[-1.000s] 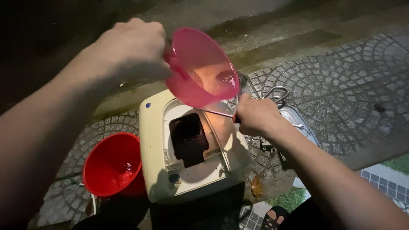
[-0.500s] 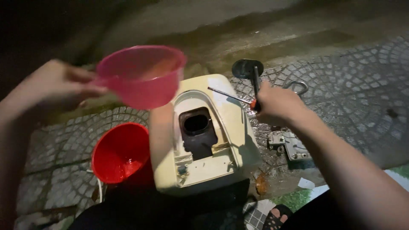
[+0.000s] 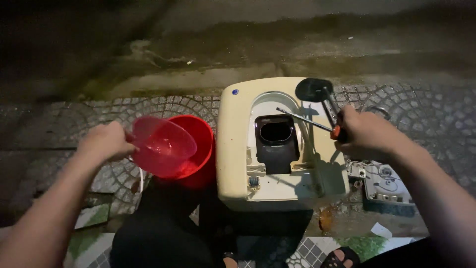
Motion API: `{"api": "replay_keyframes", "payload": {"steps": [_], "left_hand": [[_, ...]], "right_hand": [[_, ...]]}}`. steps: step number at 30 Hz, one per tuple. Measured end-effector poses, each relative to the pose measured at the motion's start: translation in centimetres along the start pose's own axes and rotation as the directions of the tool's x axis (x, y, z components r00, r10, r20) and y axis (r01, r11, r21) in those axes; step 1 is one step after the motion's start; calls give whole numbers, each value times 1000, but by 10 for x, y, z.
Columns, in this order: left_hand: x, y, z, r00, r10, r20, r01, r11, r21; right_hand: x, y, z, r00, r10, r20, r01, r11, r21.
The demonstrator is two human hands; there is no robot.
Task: Disassembling a water heater to access, remove, and clean the heating element using a screwdriver and wrench.
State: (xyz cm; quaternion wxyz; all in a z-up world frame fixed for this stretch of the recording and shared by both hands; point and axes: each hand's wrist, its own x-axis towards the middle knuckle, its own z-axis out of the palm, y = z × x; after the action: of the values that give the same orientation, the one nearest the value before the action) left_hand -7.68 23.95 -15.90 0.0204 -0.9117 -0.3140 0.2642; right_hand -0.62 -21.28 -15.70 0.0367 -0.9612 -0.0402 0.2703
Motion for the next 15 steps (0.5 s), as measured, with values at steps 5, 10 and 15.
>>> {"api": "replay_keyframes", "payload": {"steps": [5, 10, 15], "left_hand": [[12, 14, 30, 993, 109, 44, -112, 991, 78], [17, 44, 44, 943, 330, -40, -321, 935, 148], [-109, 114, -16, 753, 655, 67, -658, 751, 52]], "right_hand": [[2, -16, 3, 998, -15, 55, 13, 999, 35], [20, -1, 19, 986, -158, -46, 153, 985, -84], [17, -1, 20, 984, -137, -110, 146, 986, 79]]}}
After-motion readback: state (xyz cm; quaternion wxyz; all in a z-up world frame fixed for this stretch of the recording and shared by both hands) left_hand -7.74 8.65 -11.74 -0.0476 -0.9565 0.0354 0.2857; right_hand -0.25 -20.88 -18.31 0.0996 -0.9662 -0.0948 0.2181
